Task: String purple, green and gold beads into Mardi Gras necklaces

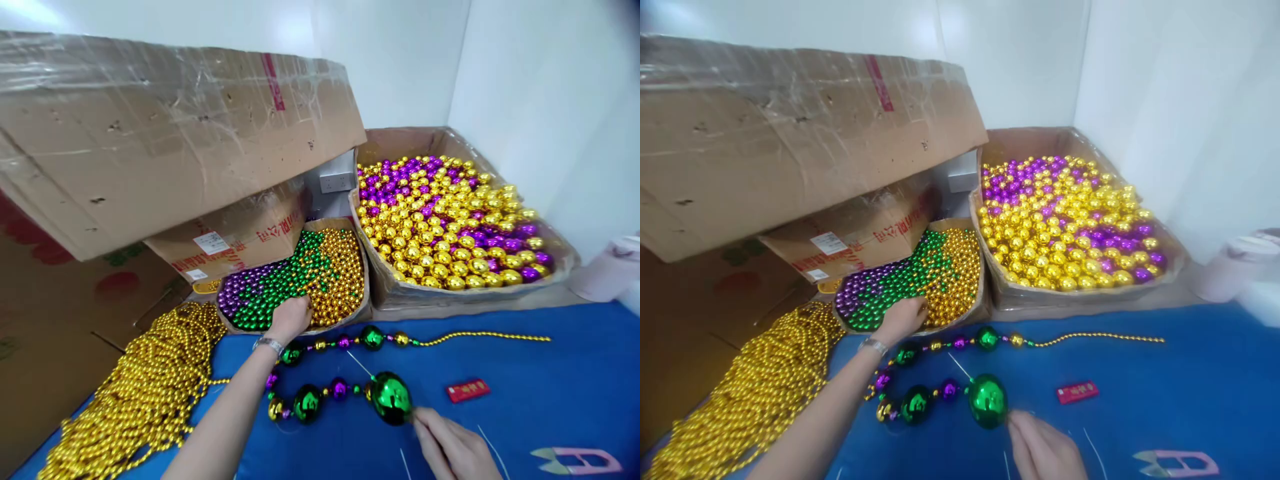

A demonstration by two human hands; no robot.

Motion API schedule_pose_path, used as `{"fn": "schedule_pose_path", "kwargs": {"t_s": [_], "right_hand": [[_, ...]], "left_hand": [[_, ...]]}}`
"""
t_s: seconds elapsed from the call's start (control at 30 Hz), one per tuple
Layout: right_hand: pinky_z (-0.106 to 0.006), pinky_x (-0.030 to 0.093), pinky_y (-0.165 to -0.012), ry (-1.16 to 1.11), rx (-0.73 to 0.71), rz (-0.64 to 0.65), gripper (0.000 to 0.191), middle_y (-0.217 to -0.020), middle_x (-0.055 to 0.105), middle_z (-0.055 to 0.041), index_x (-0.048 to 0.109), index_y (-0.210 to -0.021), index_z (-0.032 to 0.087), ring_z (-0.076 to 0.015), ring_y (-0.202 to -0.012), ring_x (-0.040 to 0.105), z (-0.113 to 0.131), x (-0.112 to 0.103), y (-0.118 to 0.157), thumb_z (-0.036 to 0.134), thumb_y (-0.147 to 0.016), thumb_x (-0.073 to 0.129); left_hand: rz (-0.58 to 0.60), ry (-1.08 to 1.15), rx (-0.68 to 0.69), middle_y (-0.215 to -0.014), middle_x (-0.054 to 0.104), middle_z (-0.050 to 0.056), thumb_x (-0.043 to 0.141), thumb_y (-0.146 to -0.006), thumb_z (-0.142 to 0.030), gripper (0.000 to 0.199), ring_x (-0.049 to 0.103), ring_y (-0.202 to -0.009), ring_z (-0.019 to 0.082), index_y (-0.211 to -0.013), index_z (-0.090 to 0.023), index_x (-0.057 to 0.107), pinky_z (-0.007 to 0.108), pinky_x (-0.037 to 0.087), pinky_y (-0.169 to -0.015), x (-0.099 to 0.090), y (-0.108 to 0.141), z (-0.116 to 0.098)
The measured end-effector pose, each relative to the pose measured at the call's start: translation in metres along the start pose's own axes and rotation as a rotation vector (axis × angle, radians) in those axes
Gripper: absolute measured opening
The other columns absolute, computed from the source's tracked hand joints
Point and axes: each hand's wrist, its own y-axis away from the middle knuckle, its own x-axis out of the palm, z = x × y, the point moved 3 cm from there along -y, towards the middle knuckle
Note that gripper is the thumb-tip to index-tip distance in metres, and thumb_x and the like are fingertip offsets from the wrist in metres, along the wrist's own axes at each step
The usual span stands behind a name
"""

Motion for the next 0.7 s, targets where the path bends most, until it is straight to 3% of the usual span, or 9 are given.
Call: {"fn": "schedule_pose_path", "kwargs": {"t_s": [0.17, 0.33, 0.5, 0.7], "right_hand": [[-0.019, 0.053, -0.058, -0.022, 0.017, -0.013, 0.018, -0.064, 0.061, -0.0008, 0.053, -0.091, 0.022, -0.0153, -0.062, 0.067, -0.002, -0.001, -0.002, 0.021, -0.094, 0.035], [-0.02, 0.052, -0.058, -0.069, 0.044, -0.012, 0.017, -0.065, 0.061, -0.0008, 0.052, -0.088, 0.022, -0.0145, -0.06, 0.065, 0.0, -0.004, -0.004, 0.021, -0.093, 0.035], [-0.02, 0.052, -0.059, -0.083, 0.049, -0.05, 0.018, -0.064, 0.061, -0.0008, 0.053, -0.089, 0.022, -0.0151, -0.062, 0.066, -0.001, -0.007, -0.006, 0.022, -0.093, 0.036], [-0.022, 0.05, -0.063, -0.122, 0.096, -0.06, 0.016, -0.065, 0.058, -0.0004, 0.052, -0.088, 0.022, -0.0155, -0.065, 0.064, -0.003, -0.008, -0.006, 0.021, -0.093, 0.037]], "left_hand": [[0.145, -0.14, -0.023, -0.11, 0.06, 0.008, 0.055, -0.086, -0.03, 0.025, 0.058, -0.098, 0.021, -0.105, -0.014, 0.058, 0.044, 0.047, -0.085, 0.025, -0.019, 0.008], [0.174, -0.052, 0.001, -0.111, 0.059, 0.008, 0.055, -0.086, -0.029, 0.023, 0.057, -0.1, 0.021, -0.104, -0.015, 0.059, 0.044, 0.046, -0.086, 0.026, -0.017, 0.007], [0.109, 0.259, 0.045, -0.095, 0.067, 0.009, 0.062, -0.079, -0.026, 0.013, 0.059, -0.097, 0.023, -0.083, -0.014, 0.065, 0.041, 0.043, -0.09, 0.009, -0.004, -0.006], [0.132, 0.786, 0.089, -0.108, 0.066, 0.013, 0.045, -0.088, -0.036, 0.033, 0.064, -0.092, 0.021, -0.109, -0.014, 0.058, 0.034, 0.051, -0.08, 0.01, 0.051, -0.042]]}}
